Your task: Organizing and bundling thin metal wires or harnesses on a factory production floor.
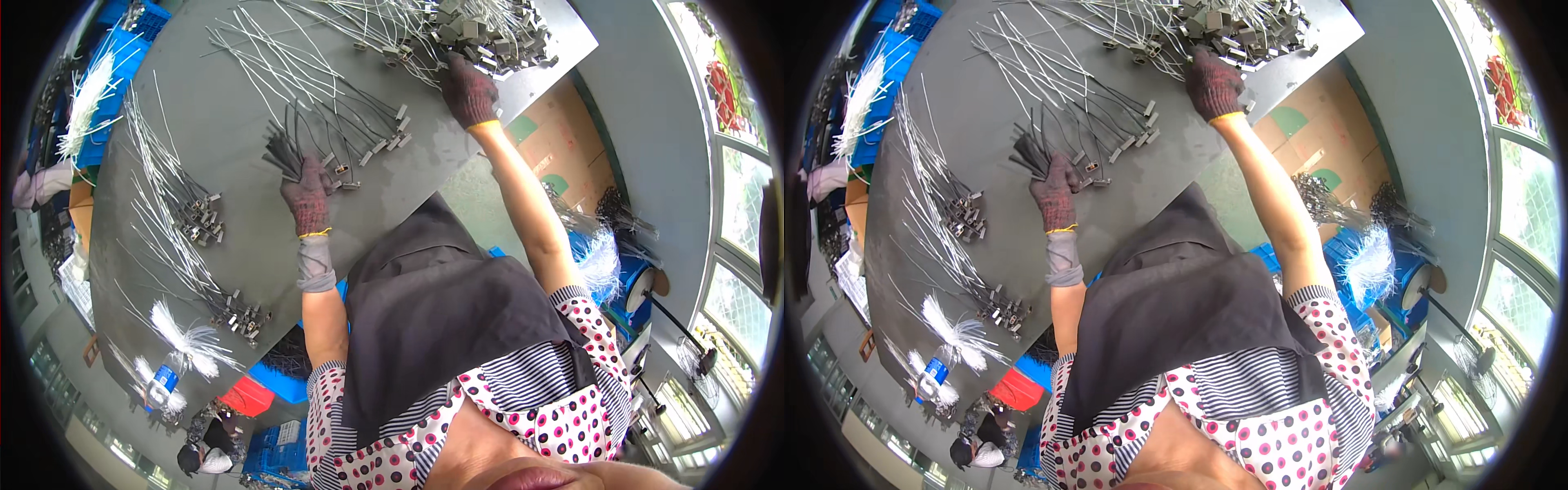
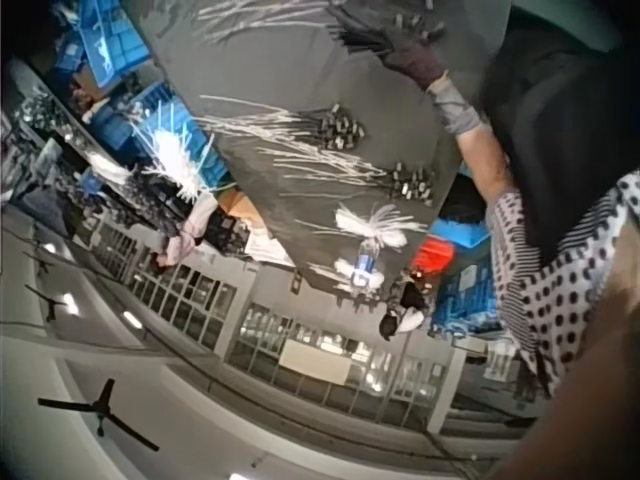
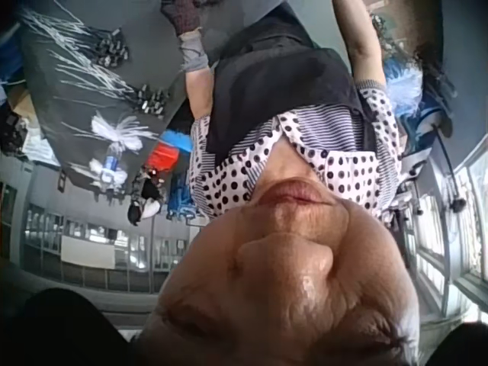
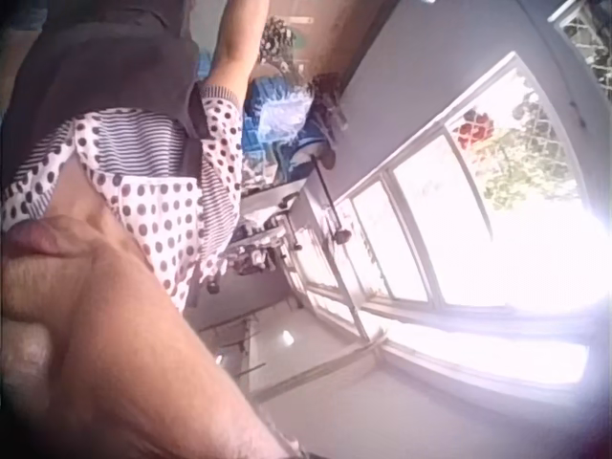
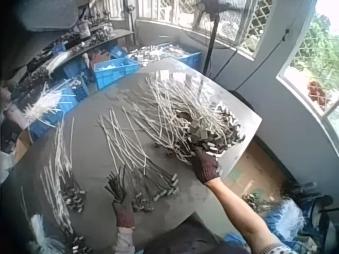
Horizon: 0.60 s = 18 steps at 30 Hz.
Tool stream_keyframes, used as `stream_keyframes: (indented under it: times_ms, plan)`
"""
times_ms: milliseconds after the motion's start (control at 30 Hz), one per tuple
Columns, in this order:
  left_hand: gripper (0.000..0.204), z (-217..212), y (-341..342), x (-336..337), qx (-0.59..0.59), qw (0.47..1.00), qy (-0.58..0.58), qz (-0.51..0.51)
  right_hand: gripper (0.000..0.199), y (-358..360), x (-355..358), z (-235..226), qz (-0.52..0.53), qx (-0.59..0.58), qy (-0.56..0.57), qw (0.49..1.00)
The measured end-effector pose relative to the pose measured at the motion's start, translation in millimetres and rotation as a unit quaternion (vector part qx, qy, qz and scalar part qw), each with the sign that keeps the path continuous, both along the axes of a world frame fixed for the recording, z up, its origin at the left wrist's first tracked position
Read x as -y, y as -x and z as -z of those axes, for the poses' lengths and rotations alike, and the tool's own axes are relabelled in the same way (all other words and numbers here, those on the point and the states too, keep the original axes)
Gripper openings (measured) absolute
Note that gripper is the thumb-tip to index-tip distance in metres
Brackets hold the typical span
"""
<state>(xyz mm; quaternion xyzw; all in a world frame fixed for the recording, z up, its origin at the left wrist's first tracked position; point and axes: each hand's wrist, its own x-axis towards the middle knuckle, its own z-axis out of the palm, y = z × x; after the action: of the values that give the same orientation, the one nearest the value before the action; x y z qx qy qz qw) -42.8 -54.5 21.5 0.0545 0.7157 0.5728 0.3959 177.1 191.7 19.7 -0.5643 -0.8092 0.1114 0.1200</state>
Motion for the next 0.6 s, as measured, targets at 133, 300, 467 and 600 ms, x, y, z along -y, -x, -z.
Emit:
stream_keyframes:
  times_ms: [133, 300, 467, 600]
  plan:
    - [0.031, -8.8, -9.9, -6.5, 0.063, 0.995, -0.067, -0.031, 0.018, 5.8, -16.5, 7.6, -0.053, 0.134, 0.03, 0.989]
    - [0.027, -12.8, -24.8, -16.3, 0.104, 0.991, -0.089, 0.011, 0.02, 3.1, -27.1, 22.8, -0.066, 0.111, 0.011, 0.992]
    - [0.027, -0.9, -38.8, -21.4, 0.143, 0.984, -0.09, 0.052, 0.027, -0.8, -0.3, -43.7, 0.021, -0.003, 0.112, 0.994]
    - [0.023, 29.4, -56.6, -38.3, 0.311, 0.937, -0.117, 0.112, 0.028, -40.9, 26.6, -30.5, -0.034, -0.149, 0.061, 0.986]
